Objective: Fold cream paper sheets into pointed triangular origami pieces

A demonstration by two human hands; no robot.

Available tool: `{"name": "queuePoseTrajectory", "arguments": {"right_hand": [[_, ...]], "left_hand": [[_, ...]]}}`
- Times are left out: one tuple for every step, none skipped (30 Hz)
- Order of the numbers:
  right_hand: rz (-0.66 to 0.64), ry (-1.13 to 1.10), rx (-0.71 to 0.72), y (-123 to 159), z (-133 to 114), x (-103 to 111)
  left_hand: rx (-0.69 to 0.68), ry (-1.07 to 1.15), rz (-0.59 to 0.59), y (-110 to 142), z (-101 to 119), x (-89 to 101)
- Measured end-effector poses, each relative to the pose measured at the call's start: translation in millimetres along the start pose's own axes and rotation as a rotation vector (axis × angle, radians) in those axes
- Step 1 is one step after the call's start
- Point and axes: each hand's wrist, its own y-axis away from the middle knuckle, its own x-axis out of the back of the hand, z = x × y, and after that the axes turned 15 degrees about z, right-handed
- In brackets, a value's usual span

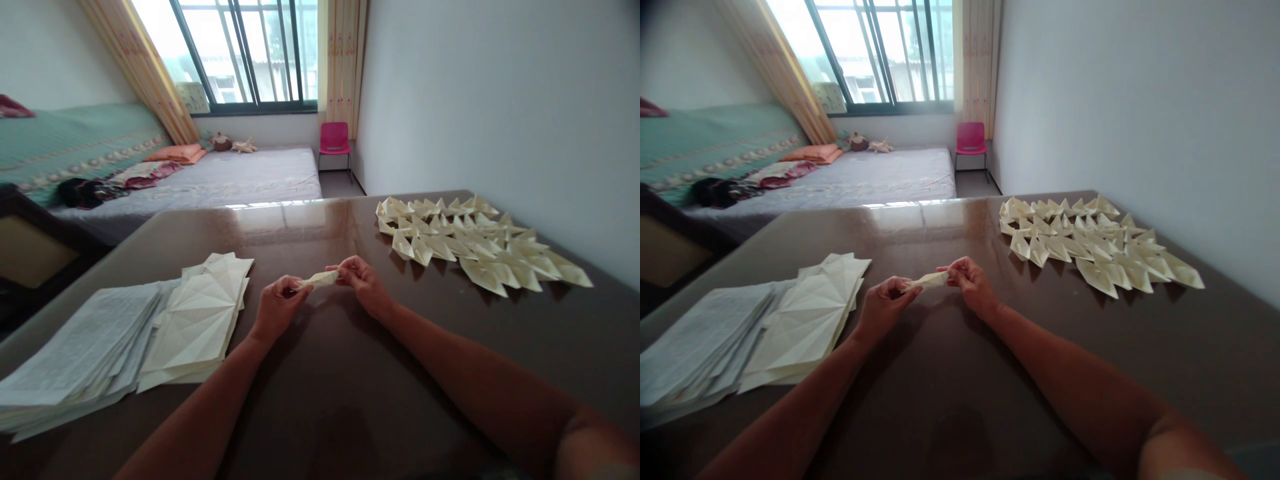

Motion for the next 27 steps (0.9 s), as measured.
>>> {"name": "queuePoseTrajectory", "arguments": {"right_hand": [[-0.034,-0.036,-0.048,0,-1,0],[-0.075,-0.07,-0.093,1,-2,0],[-0.116,-0.099,-0.132,2,-3,-1],[-0.149,-0.12,-0.161,3,-3,-2],[-0.168,-0.128,-0.179,4,-3,-3],[-0.169,-0.118,-0.184,5,-2,-5],[-0.152,-0.095,-0.177,6,0,-6],[-0.125,-0.066,-0.162,6,1,-7],[-0.095,-0.041,-0.146,7,3,-8],[-0.069,-0.026,-0.134,7,5,-8],[-0.051,-0.021,-0.132,7,6,-8],[-0.043,-0.029,-0.14,7,7,-8],[-0.04,-0.046,-0.151,7,7,-8],[-0.041,-0.067,-0.16,7,8,-8],[-0.042,-0.09,-0.166,6,8,-8],[-0.044,-0.114,-0.172,6,7,-8],[-0.047,-0.136,-0.176,6,7,-7],[-0.049,-0.157,-0.184,6,7,-7],[-0.055,-0.172,-0.196,6,7,-7],[-0.062,-0.182,-0.213,6,7,-6],[-0.07,-0.185,-0.232,6,7,-6],[-0.078,-0.185,-0.25,6,7,-6],[-0.087,-0.187,-0.263,6,7,-6],[-0.096,-0.192,-0.27,7,7,-6],[-0.108,-0.198,-0.273,7,7,-6],[-0.123,-0.202,-0.272,7,7,-6],[-0.137,-0.202,-0.268,7,7,-6]], "left_hand": [[-0.008,0.003,0.009,0,0,-0.6],[-0.02,0.001,0.016,1,0,-1.2],[-0.035,-0.003,0.019,2,-1,-1.6],[-0.051,-0.004,0.018,2,-1,-2.0],[-0.07,-0.005,0.01,3,-2,-2.3],[-0.091,-0.004,-0.003,4,-2,-2.7],[-0.114,-0.002,-0.018,5,-3,-3.1],[-0.136,0.001,-0.033,6,-3,-3.6],[-0.156,0.006,-0.04,7,-3,-4.0],[-0.168,0.013,-0.039,7,-3,-4.5],[-0.17,0.019,-0.033,8,-3,-4.9],[-0.163,0.025,-0.025,8,-3,-5.2],[-0.153,0.029,-0.017,8,-3,-5.3],[-0.144,0.031,-0.009,8,-2,-5.3],[-0.141,0.031,-0.004,8,-2,-5.2],[-0.142,0.03,-0.002,8,-2,-4.9],[-0.144,0.03,-0.001,8,-2,-4.6],[-0.142,0.031,-0.002,8,-2,-4.4],[-0.133,0.031,-0.002,8,-1,-4.1],[-0.117,0.032,-0.001,9,0,-3.9],[-0.095,0.036,0.0,9,1,-3.8],[-0.072,0.043,0.001,9,2,-3.8],[-0.051,0.049,-0.005,9,3,-3.6],[-0.035,0.049,-0.022,9,4,-3.5],[-0.026,0.041,-0.053,8,4,-3.1],[-0.021,0.028,-0.09,8,5,-2.6],[-0.022,0.011,-0.122,7,4,-2.0]]}}
